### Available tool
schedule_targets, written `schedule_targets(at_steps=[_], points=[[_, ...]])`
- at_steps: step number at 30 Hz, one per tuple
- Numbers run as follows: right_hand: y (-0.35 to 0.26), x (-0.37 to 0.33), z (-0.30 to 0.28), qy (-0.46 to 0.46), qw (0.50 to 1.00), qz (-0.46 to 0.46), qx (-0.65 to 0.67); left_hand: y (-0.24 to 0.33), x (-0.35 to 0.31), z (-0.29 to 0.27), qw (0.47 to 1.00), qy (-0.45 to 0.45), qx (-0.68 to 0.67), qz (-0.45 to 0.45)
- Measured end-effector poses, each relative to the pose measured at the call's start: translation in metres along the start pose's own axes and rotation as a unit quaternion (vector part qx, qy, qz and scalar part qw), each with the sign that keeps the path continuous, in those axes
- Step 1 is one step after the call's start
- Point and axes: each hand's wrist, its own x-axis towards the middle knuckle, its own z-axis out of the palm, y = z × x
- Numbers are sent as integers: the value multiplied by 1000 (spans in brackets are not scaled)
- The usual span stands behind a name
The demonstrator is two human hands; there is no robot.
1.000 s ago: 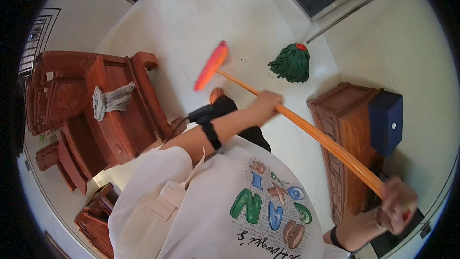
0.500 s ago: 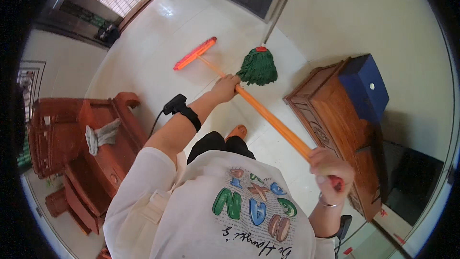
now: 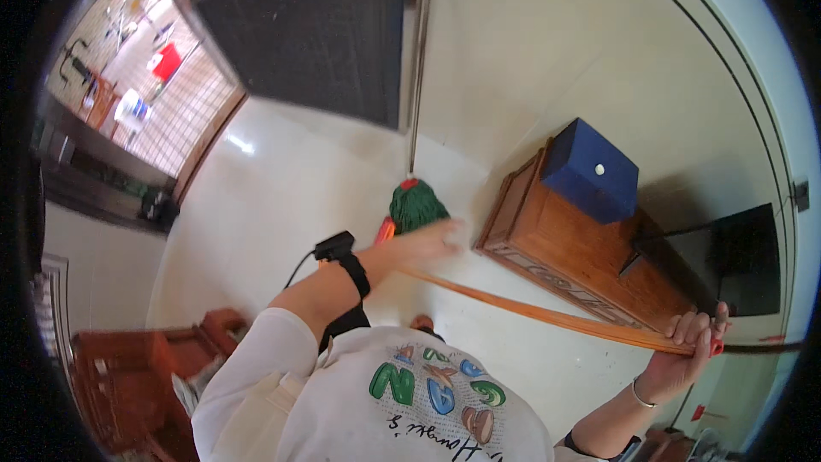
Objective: Sweeping debris from a tiled living room floor into a dustpan.
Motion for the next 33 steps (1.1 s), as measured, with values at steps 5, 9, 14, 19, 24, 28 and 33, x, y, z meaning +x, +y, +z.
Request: schedule_targets(at_steps=[5, 9, 14, 19, 24, 28, 33], points=[[17, -9, 47, 234, 950, -91, -187, -68, 92, -181, 980, 180, 79, -29], [13, -8, 110, 399, 768, -195, -461, -69, 158, -300, 965, 235, 106, -37], [-15, -19, 176, 341, 691, -100, -630, -73, 267, -384, 938, 322, 111, 66], [-6, -21, 236, 354, 642, -104, -673, -51, 319, -400, 960, 247, -135, 14], [-12, -34, 266, 388, 621, -137, -667, -57, 297, -308, 980, 13, -198, 33], [-16, -54, 281, 335, 622, -150, -692, 6, 221, -234, 978, -12, -188, 94], [-33, -90, 291, 261, 671, -191, -667, 96, 179, -265, 976, 25, -142, 166]])
